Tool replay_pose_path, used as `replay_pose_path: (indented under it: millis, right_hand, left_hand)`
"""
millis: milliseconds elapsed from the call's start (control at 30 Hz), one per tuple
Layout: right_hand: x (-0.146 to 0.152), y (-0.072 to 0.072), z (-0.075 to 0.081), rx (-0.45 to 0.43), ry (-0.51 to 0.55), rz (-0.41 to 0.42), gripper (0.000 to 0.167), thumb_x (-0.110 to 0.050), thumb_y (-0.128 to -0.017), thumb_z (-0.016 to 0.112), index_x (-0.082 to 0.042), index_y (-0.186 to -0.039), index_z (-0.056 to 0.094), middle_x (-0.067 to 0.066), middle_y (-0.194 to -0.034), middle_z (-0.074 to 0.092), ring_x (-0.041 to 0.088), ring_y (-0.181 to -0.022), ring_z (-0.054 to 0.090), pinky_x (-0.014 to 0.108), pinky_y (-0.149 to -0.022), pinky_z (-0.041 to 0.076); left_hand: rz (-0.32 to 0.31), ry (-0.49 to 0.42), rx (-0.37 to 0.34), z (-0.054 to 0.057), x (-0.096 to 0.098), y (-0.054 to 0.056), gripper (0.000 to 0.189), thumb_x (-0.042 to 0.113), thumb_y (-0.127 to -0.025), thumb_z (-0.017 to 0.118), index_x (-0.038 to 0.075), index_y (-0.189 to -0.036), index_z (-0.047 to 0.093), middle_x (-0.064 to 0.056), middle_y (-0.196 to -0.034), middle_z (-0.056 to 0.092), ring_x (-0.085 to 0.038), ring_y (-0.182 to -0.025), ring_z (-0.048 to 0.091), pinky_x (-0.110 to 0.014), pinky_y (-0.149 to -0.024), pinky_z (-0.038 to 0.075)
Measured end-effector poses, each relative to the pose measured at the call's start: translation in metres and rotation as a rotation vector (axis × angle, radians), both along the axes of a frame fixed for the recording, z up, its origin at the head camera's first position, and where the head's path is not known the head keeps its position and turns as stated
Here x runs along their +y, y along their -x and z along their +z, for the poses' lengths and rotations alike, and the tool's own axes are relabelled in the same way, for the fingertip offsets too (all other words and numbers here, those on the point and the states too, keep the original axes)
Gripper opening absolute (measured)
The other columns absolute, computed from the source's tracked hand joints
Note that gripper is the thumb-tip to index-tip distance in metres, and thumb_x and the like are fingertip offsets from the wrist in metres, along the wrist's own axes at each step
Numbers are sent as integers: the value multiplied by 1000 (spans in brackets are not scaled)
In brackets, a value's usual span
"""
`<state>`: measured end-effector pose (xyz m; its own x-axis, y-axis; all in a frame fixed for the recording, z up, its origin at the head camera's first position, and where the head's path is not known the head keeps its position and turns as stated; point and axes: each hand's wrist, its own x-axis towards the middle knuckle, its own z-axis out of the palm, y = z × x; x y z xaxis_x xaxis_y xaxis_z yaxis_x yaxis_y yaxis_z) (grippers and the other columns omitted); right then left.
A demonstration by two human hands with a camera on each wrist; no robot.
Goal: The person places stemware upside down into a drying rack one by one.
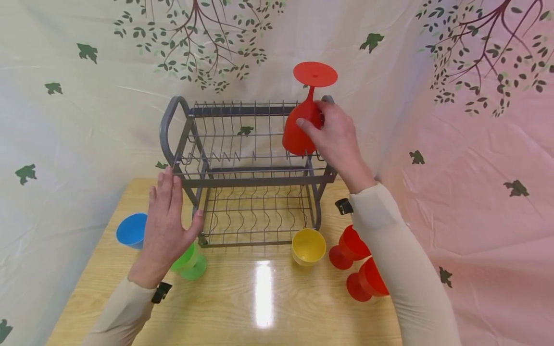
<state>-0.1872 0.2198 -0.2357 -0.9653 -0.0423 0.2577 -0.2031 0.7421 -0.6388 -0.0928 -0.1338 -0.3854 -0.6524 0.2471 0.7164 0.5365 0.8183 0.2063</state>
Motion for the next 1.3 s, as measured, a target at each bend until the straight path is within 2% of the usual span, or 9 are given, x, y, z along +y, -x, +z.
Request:
replay_pose_path:
  millis: [133, 233, 433, 533, 667, 967, 1300]
  right_hand:
    - [-1, 1, -1, -4, -3, -3, 61, -27, -103, 63, -4, -156, 42, 14, -146, 58, 32, -128, 59, 45, -103, 55]
    - [-2, 1, -1, -7, -13, -7, 61, -27, -103, 63, -3, -156, 43, 15, -145, 58, 32, -127, 59, 45, -102, 55]
    - [-4, 2, 0, -11, -31, -12, 58, -27, -103, 62, -3, -154, 45, 15, -143, 60, 33, -125, 60, 46, -102, 55]
    - [-5, 2, 0, -8, -35, -12, 56, -26, -103, 63, -2, -151, 47, 15, -140, 61, 33, -122, 60, 47, -101, 56]
    - [-5, 3, -2, -7, -34, -13, 55, -25, -103, 63, -2, -150, 48, 16, -137, 62, 34, -119, 60, 48, -100, 56]
    - [-6, 3, -4, -18, -23, -5, 55, -24, -103, 63, -2, -151, 47, 16, -138, 62, 33, -119, 61, 47, -100, 57]
    - [-7, 4, -3, -48, -26, -4, 58, -24, -103, 63, -3, -154, 44, 16, -140, 60, 34, -121, 60, 47, -101, 56]
  left_hand:
    - [5, 2, 0, -1, 0, 0, 79, 48, -106, 34, -14, -155, 29, -23, -169, 19, -37, -158, 13, -61, -125, 12]
    - [3, -3, 3, -1, 1, -1, 80, 49, -107, 32, -14, -155, 30, -23, -169, 19, -36, -158, 13, -61, -125, 12]
    - [3, -4, 2, 0, 1, -1, 79, 48, -106, 34, -14, -155, 30, -22, -170, 19, -36, -158, 13, -62, -125, 12]
    - [1, -1, -3, 0, 0, -1, 77, 39, -101, 47, -14, -155, 30, -22, -170, 18, -36, -158, 13, -62, -125, 13]
    - [4, 11, -11, 0, 0, -1, 84, 31, -91, 59, -13, -156, 29, -21, -170, 17, -37, -158, 14, -62, -125, 13]
    - [4, 1, -6, -1, 0, -1, 78, 43, -103, 42, -12, -156, 28, -22, -170, 18, -37, -158, 14, -61, -125, 12]
    - [8, 4, -17, 0, 0, -2, 78, 43, -103, 42, -12, -156, 29, -21, -170, 18, -37, -157, 15, -61, -125, 14]
